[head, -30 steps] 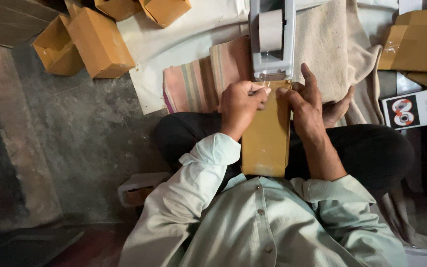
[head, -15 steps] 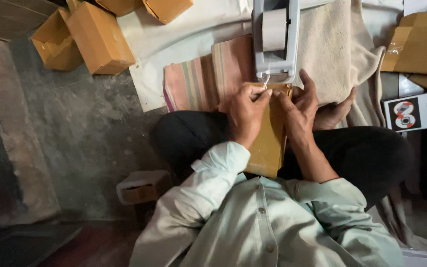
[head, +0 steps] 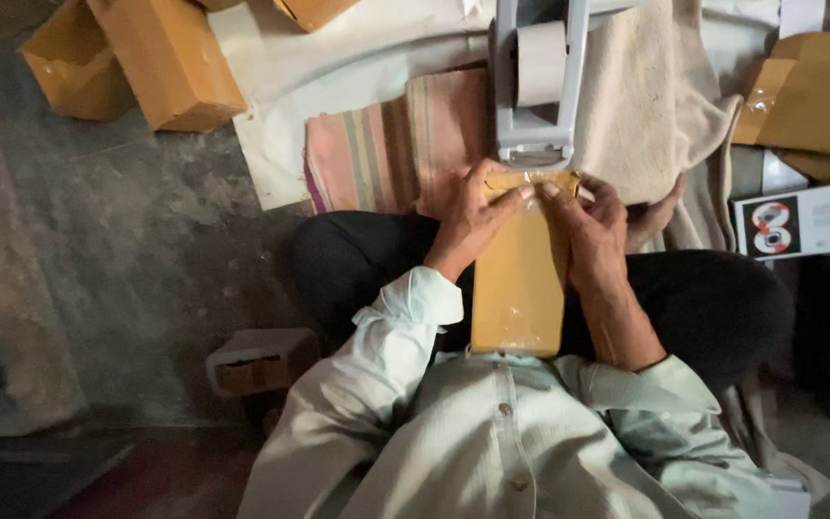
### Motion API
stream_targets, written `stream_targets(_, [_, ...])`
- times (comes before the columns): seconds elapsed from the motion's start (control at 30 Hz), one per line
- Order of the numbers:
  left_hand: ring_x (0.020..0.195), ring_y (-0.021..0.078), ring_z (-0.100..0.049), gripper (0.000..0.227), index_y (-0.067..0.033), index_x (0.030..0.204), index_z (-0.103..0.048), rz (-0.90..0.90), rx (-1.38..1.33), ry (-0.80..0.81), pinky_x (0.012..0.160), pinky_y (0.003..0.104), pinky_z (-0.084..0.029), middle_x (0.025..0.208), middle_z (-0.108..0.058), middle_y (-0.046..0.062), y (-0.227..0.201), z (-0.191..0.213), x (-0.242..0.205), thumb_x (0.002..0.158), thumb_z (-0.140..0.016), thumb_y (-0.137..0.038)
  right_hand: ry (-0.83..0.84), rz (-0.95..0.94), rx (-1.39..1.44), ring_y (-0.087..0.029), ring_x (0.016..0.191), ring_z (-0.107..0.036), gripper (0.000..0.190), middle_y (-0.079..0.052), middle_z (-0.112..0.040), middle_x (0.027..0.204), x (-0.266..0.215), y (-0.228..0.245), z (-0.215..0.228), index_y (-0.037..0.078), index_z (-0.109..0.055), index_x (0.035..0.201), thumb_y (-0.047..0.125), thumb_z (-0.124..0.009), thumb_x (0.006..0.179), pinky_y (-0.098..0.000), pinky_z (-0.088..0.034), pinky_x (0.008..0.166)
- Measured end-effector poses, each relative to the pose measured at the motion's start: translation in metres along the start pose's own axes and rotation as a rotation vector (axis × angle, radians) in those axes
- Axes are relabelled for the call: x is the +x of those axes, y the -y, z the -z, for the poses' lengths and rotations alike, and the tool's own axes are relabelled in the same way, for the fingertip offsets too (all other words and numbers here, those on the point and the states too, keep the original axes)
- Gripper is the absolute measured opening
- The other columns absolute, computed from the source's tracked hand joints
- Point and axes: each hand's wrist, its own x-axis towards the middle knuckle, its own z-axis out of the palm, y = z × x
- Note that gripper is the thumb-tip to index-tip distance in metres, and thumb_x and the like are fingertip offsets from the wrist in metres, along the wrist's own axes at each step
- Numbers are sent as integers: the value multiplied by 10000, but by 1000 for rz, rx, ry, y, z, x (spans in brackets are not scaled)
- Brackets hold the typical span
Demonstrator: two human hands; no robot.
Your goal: The person sits on the floor and repeatedly tapes small cardboard boxes using a handheld tape dispenser. They apply tape to the seams, press it down, and set the sealed boxes aside.
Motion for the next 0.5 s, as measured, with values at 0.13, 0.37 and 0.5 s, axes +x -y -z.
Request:
stream_targets(0.13, [1066, 247, -645, 371, -4, 1179, -635, -277, 137, -47, 940, 334, -513, 1126, -648, 172, 2, 2, -1, 1001, -742, -312, 158, 47, -36, -163, 844, -704, 381, -144, -726, 1020, 1, 5, -7, -121, -634, 1195, 155, -737, 953, -278, -579, 732])
stream_targets(0.37, [1045, 99, -675, 572, 8, 1212, -721, 219, -475, 290, 917, 248, -508, 1123, -749, 28, -13, 21, 25, 925, -707, -487, -1, -16, -309, -147, 722, -685, 376, -116, -742, 911, -3, 19, -14, -87, -694, 1116, 217, -773, 909, -255, -541, 635])
stream_targets(0.5, [879, 111, -665, 508, 63, 1079, -729, 233, -485, 354, 783, 273, -526, 976, -708, 40, -10, 19, 32, 975, -767, -433, -1, -29, -318, -146, 722, -687, 357, -118, -742, 905, -6, 20, -18, -82, -698, 1093, 220, -767, 915, -254, -546, 632])
